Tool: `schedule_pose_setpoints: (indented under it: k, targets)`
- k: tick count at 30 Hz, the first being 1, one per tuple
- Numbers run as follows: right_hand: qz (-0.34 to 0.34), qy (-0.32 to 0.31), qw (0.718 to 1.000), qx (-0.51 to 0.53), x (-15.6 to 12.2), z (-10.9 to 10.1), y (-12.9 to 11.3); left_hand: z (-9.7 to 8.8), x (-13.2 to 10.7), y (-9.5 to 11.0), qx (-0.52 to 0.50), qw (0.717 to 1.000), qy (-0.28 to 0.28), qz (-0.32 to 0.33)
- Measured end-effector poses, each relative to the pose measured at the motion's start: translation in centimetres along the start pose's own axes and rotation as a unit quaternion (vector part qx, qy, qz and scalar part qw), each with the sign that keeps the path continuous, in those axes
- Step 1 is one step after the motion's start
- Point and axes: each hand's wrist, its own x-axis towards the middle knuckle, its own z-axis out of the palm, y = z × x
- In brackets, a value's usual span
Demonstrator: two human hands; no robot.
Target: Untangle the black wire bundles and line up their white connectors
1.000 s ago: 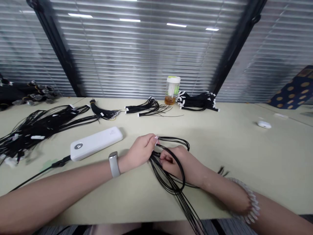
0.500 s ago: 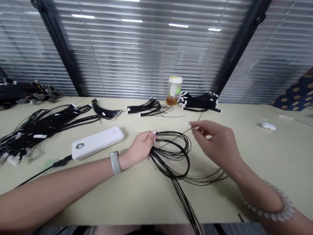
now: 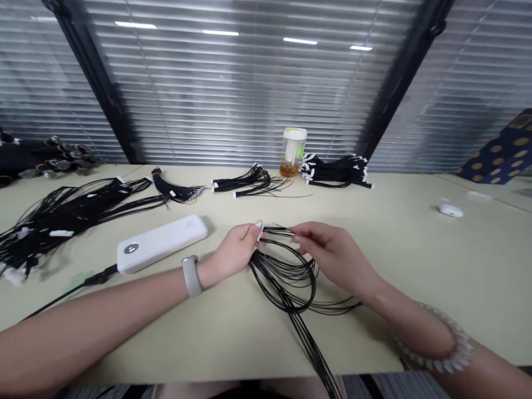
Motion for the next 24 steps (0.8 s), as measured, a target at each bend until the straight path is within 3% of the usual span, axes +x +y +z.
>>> schedule_pose_setpoints:
  k: [4,10,24]
  targets:
    - [-0.046,0.016,0.993,-0.104,0.0,1.1,0.2,-0.1,0.0,-0.1,0.006,1.0,-0.002,0.006]
    - [-0.065,0.025,0.985,-0.159,0.2,1.5,-0.2,0.0,-0.2,0.1,0.035,0.999,-0.011,0.014]
    - [-0.141,0.022,0.974,-0.178,0.1,1.4,-0.2,0.0,-0.3,0.4,0.05,0.998,-0.015,0.019]
